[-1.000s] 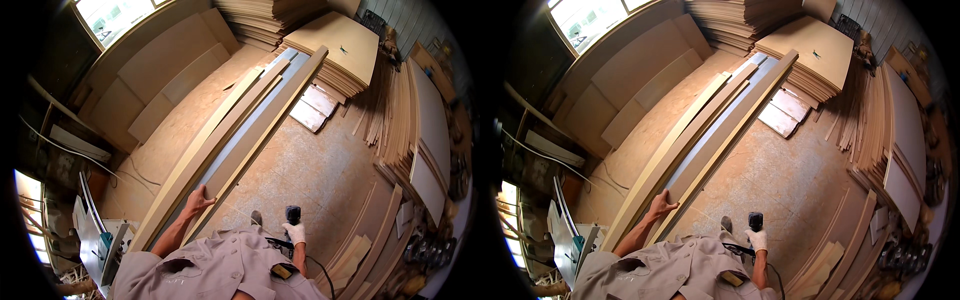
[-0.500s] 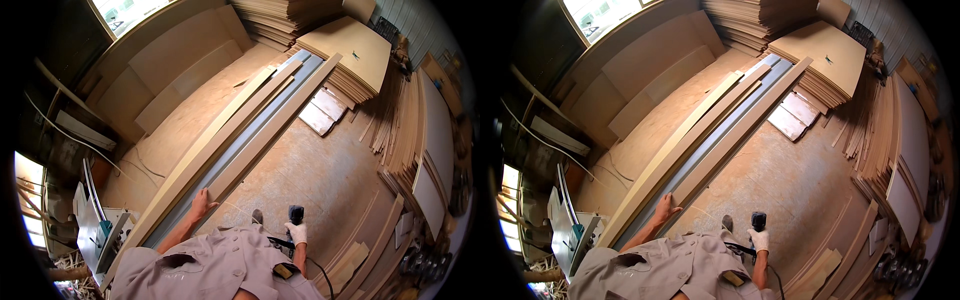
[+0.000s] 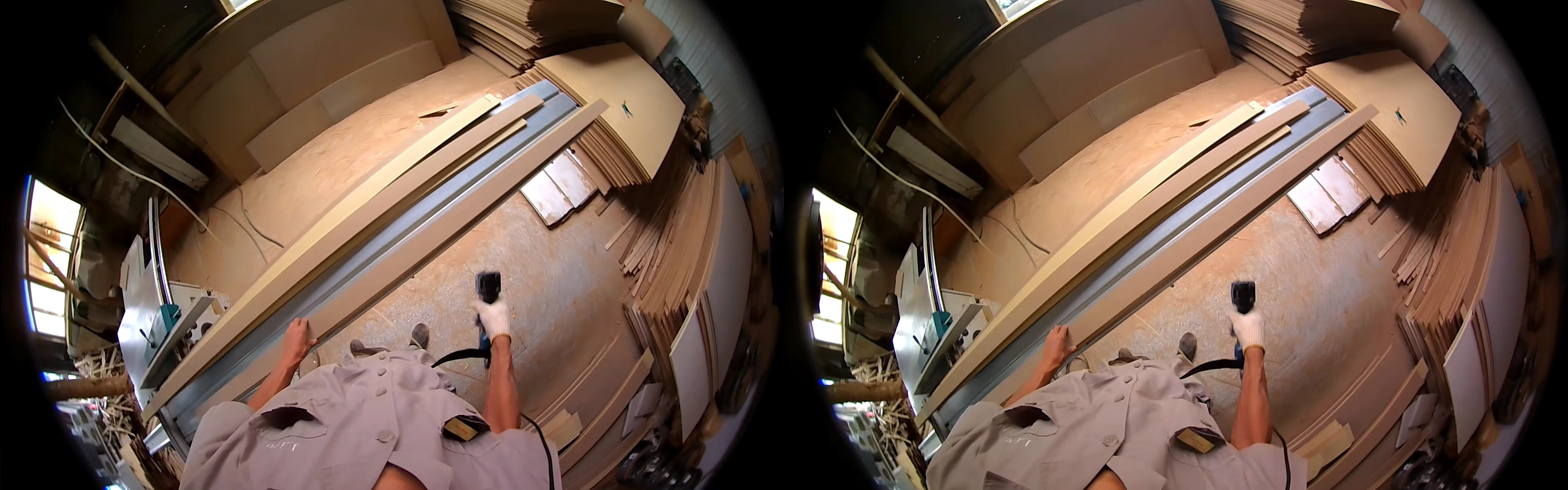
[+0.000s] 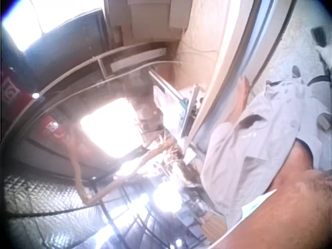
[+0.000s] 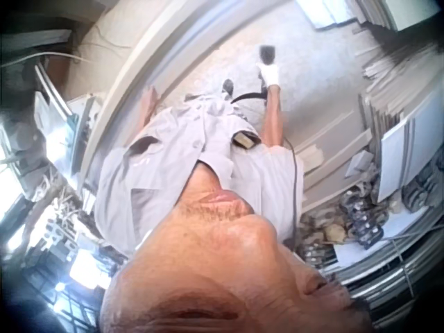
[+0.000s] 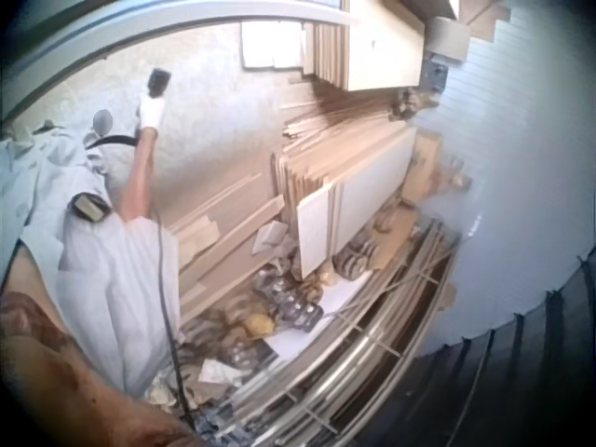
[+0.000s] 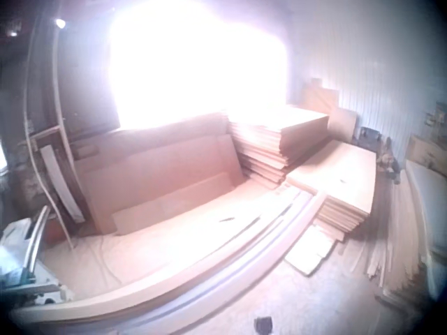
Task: The person aligns long wooden strips on a metal jig and uses a pneumatic nail gun to fasten them. They repeatedly pick up strips, position them, and drive nails along the length of each piece.
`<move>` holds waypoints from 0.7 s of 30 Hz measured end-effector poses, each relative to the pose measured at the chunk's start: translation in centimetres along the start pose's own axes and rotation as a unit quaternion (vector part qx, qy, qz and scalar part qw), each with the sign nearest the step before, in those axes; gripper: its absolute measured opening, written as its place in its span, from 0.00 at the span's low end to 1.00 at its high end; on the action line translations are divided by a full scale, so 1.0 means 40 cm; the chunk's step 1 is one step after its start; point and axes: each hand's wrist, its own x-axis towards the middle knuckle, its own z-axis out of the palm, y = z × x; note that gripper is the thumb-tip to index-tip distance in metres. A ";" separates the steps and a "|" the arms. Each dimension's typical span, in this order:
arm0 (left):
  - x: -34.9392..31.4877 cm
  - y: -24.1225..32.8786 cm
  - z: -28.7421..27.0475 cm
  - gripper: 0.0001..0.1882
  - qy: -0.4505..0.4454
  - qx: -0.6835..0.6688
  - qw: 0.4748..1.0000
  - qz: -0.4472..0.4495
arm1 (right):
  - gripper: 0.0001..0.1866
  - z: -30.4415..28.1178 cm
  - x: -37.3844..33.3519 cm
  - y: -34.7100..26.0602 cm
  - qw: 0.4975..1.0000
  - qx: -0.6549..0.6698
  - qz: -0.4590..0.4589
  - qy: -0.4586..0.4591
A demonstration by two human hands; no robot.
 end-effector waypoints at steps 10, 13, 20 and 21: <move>-0.064 0.060 -0.035 0.36 0.037 0.015 0.999 -0.021 | 0.11 0.129 0.255 -0.253 0.996 -0.040 0.010 -0.074; -0.064 0.043 -0.013 0.34 0.042 0.005 0.999 -0.028 | 0.11 0.146 0.240 -0.274 0.994 -0.065 0.022 -0.086; -0.083 -0.002 0.024 0.37 0.069 -0.040 0.997 -0.012 | 0.10 0.147 0.196 -0.286 0.994 -0.067 -0.001 -0.080; -0.084 0.004 0.023 0.37 0.065 -0.045 0.997 -0.014 | 0.10 0.145 0.189 -0.279 0.995 -0.060 -0.006 -0.075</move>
